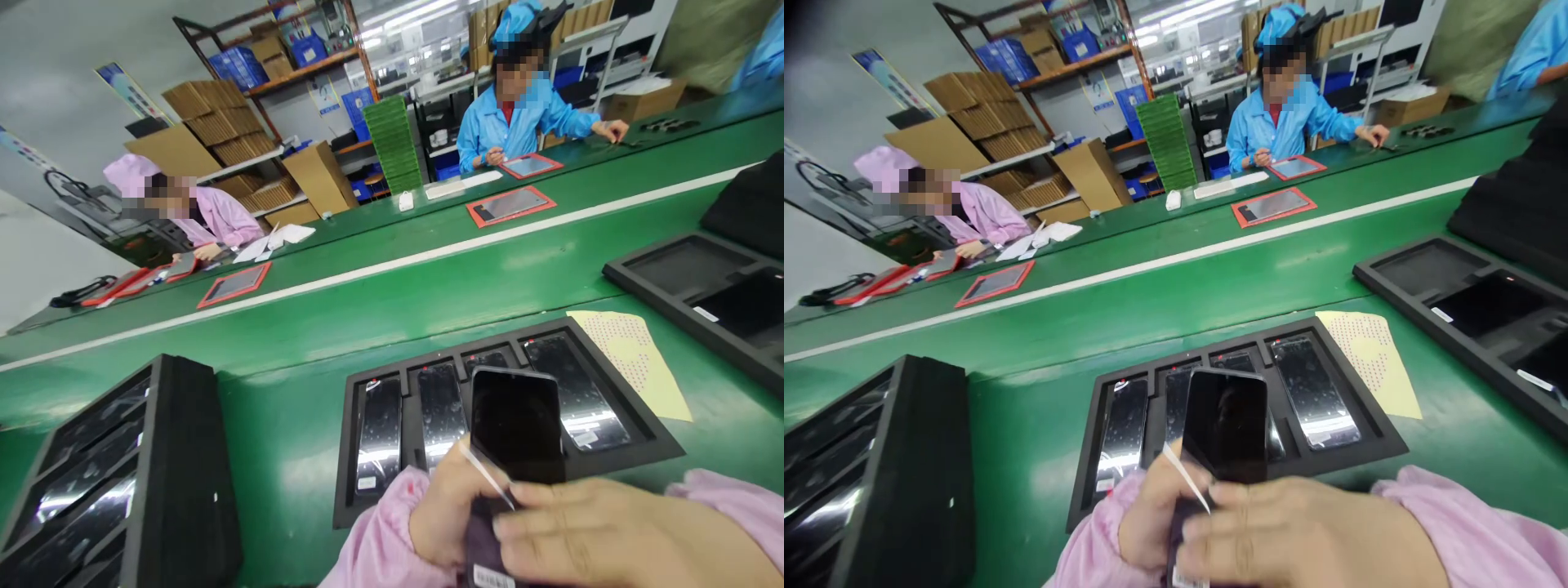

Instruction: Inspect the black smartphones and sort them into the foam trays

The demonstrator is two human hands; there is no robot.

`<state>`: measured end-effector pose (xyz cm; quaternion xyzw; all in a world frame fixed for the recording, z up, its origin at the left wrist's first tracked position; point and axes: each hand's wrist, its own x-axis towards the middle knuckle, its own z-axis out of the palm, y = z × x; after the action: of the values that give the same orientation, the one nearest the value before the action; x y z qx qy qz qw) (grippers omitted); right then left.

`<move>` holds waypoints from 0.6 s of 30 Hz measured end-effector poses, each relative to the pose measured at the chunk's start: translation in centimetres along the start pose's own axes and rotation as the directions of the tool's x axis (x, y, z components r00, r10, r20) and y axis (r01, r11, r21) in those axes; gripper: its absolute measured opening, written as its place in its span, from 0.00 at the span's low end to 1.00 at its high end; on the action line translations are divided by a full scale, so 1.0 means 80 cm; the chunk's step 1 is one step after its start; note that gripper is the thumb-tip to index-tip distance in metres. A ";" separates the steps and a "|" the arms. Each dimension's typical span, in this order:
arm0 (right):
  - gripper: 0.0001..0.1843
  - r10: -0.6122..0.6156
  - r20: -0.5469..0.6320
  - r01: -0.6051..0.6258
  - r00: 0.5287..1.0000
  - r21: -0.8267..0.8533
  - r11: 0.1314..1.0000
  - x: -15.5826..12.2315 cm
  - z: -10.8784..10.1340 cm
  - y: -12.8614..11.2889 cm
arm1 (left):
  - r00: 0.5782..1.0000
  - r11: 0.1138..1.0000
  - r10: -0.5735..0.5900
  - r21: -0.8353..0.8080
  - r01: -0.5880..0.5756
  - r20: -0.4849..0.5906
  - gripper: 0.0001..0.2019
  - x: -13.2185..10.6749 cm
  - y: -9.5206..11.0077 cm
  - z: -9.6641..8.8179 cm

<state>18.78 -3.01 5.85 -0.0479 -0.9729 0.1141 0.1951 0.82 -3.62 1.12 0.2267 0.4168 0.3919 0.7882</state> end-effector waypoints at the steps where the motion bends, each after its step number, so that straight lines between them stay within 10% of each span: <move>1: 0.19 0.004 -0.041 -0.004 0.999 0.010 1.000 -0.003 0.003 0.006 | 1.000 1.000 0.018 -0.006 -0.018 -0.009 0.06 0.002 0.002 0.001; 7: 0.13 0.241 -0.284 -0.285 0.928 -0.125 0.950 -0.030 0.028 0.048 | 0.998 0.978 -0.068 -0.199 0.065 -0.008 0.18 0.015 0.003 0.010; 18: 0.17 0.589 -0.565 -0.666 0.578 0.091 0.740 -0.025 0.071 0.068 | 0.990 0.958 -0.131 -0.265 0.112 -0.056 0.15 0.026 -0.003 0.013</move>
<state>18.62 0.79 -1.31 -0.4333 -0.7952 0.0923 0.4139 2.49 -2.09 0.50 0.0805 0.4031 0.4021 0.8181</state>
